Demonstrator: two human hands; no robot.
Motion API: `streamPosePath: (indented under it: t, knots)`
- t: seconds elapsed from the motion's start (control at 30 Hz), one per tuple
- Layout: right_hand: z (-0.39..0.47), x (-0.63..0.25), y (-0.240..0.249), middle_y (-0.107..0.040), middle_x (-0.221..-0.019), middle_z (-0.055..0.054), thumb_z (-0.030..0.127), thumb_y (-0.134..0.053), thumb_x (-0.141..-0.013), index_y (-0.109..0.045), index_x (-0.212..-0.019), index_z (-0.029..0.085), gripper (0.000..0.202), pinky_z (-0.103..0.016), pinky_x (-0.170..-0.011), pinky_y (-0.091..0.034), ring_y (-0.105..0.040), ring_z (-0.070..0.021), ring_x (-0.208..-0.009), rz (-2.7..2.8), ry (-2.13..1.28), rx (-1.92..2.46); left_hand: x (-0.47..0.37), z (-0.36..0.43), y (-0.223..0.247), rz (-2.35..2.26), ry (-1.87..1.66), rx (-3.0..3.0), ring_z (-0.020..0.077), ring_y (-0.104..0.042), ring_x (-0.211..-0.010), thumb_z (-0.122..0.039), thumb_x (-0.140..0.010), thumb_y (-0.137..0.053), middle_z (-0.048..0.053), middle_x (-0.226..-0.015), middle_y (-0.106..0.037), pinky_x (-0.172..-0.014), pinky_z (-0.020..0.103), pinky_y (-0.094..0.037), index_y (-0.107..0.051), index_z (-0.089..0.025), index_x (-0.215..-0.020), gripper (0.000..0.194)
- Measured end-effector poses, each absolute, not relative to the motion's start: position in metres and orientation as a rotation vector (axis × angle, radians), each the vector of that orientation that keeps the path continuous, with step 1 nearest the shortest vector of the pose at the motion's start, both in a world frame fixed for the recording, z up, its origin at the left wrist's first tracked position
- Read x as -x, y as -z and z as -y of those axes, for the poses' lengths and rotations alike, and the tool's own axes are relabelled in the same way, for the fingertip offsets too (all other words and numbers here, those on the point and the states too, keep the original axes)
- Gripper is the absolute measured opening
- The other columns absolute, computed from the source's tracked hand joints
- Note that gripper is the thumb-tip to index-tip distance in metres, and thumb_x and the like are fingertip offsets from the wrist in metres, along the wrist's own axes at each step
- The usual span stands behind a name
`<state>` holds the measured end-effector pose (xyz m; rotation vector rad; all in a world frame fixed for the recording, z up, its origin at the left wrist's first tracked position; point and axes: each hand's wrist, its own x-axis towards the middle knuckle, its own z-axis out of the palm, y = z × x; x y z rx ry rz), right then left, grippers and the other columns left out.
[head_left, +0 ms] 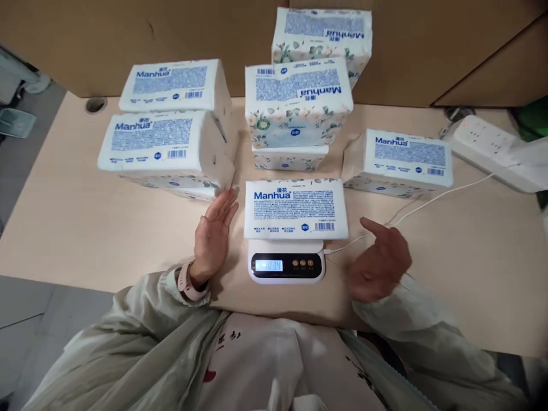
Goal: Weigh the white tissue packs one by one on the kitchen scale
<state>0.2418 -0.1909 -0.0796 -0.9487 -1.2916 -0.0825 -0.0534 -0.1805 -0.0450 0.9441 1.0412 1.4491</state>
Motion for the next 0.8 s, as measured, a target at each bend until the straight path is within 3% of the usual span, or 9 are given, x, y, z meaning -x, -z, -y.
streamPosePath:
  t: [0.13,0.3,0.47,0.63,0.8]
  knots:
    - [0.190,-0.234,0.077,-0.077,-0.121,-0.008,0.051,-0.026,-0.105,-0.064,-0.156,0.034,0.065,-0.062,-0.093,-0.058,-0.077,-0.0364,-0.105,1.308,0.011,0.975,0.054,0.180,0.048,-1.035,-1.459,-0.912,0.0281,-0.054,-0.160,-0.070,-0.105,-0.055,0.002,-0.158,-0.069,-0.139,0.052,-0.038,-0.080,-0.035,-0.138,0.054]
    - [0.200,-0.244,0.080,-0.073,-0.137,-0.006,0.049,-0.026,-0.110,-0.053,-0.162,0.041,0.060,-0.067,-0.119,-0.049,-0.074,-0.0364,-0.127,1.326,-0.114,0.986,0.061,0.177,0.053,-1.001,-1.418,-1.010,0.0338,-0.052,-0.162,-0.076,-0.100,-0.059,0.007,-0.161,-0.066,-0.139,0.056,-0.036,-0.079,-0.030,-0.136,0.062]
    - [0.209,-0.247,0.078,-0.071,-0.144,-0.010,0.061,-0.032,-0.111,-0.049,-0.163,0.037,0.060,-0.066,-0.124,-0.046,-0.068,-0.0368,-0.139,1.331,-0.239,1.027,0.059,0.174,0.054,-1.077,-1.410,-1.100,0.0373,-0.049,-0.163,-0.089,-0.087,-0.064,0.010,-0.165,-0.062,-0.139,0.057,-0.034,-0.076,-0.026,-0.134,0.079]
    - [0.211,-0.244,0.068,-0.073,-0.141,-0.013,0.068,-0.028,-0.110,-0.056,-0.159,0.031,0.068,-0.066,-0.122,-0.049,-0.068,-0.0352,-0.138,1.344,-0.282,1.108,0.058,0.171,0.052,-1.040,-1.408,-1.133,0.0386,-0.049,-0.163,-0.087,-0.090,-0.060,0.013,-0.168,-0.059,-0.139,0.059,-0.033,-0.074,-0.024,-0.135,0.079]
    - [0.214,-0.242,0.064,-0.077,-0.138,-0.010,0.067,-0.029,-0.111,-0.070,-0.148,0.032,0.065,-0.063,-0.125,-0.048,-0.066,-0.0326,-0.140,1.354,-0.364,1.172,0.058,0.175,0.049,-1.011,-1.402,-1.147,0.0392,-0.047,-0.164,-0.086,-0.094,-0.058,0.013,-0.169,-0.058,-0.138,0.061,-0.033,-0.074,-0.024,-0.138,0.078]
